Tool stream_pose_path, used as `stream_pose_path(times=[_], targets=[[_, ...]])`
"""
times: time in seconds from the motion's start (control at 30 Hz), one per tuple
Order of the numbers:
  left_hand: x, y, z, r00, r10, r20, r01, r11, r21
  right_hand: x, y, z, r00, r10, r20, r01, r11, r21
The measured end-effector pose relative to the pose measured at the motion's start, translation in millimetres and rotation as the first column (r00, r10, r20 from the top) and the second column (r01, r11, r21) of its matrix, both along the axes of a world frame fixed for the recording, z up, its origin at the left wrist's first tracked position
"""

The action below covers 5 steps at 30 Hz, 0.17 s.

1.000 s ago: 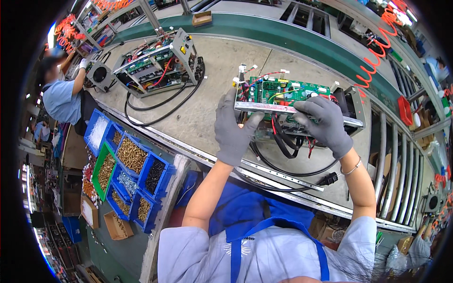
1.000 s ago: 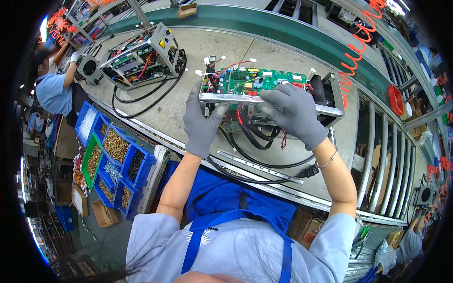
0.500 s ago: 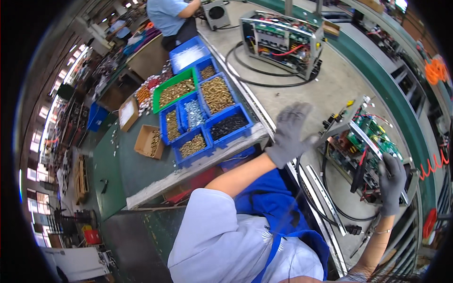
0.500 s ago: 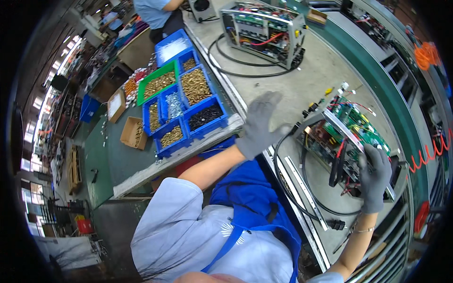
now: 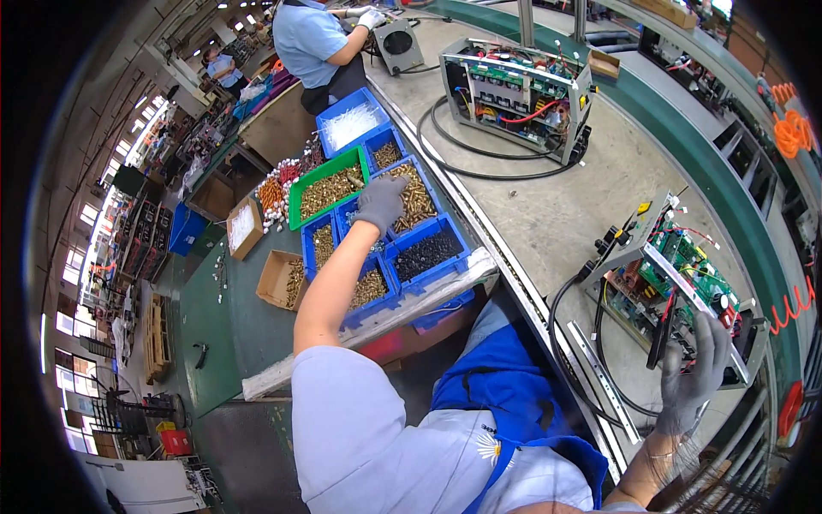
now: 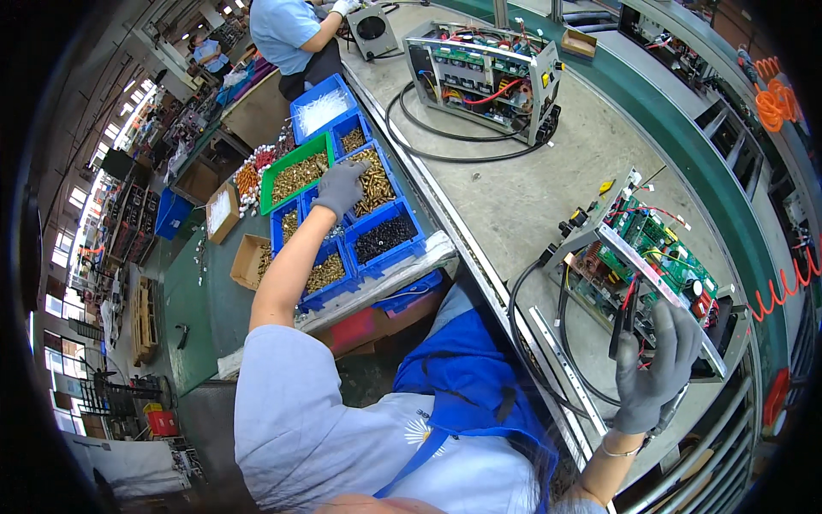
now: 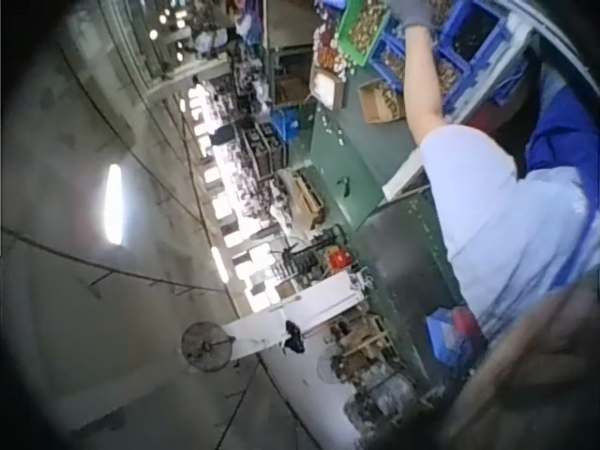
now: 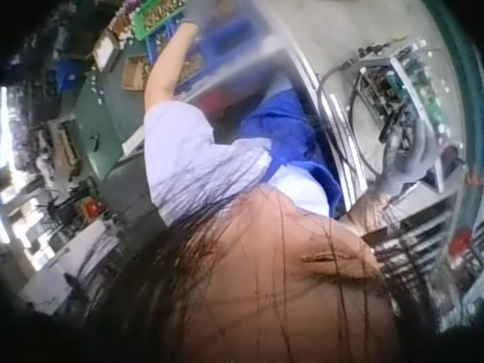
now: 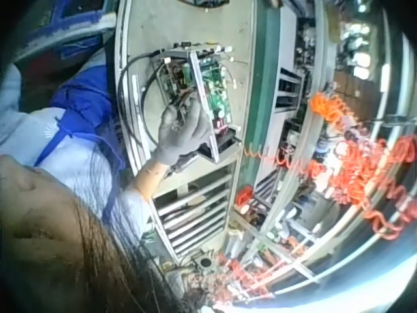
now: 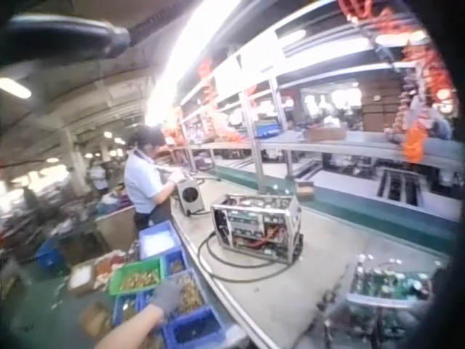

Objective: The person assembles an electronic device on a workbench, using a pneumatic screwdriver to secure screws into a metal frame and circuit board. They connect various wires and components, then place a metal cover over the assembly and secure it with additional screws.

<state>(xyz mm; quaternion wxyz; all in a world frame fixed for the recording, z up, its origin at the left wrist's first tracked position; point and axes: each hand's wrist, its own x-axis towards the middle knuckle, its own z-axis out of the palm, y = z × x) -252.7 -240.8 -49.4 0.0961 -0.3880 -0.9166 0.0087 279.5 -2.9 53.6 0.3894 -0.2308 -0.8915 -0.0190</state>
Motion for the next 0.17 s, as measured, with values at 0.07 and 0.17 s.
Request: stream_pose_path(times=[0.07, 0.17], targets=[[-3.2, 1.7, 3.6, 1.000, -0.028, 0.013, 0.028, 1.000, -0.008, 2.8, -3.4, -10.3, 0.999, 0.018, -0.038, -0.020, 0.997, -0.068], [-1.0, 6.9, 9.5, 0.998, -0.068, 0.005, 0.068, 0.998, 0.007, 12.5, -5.7, -16.5, 0.997, -0.023, -0.076, 0.015, 0.994, -0.109]])
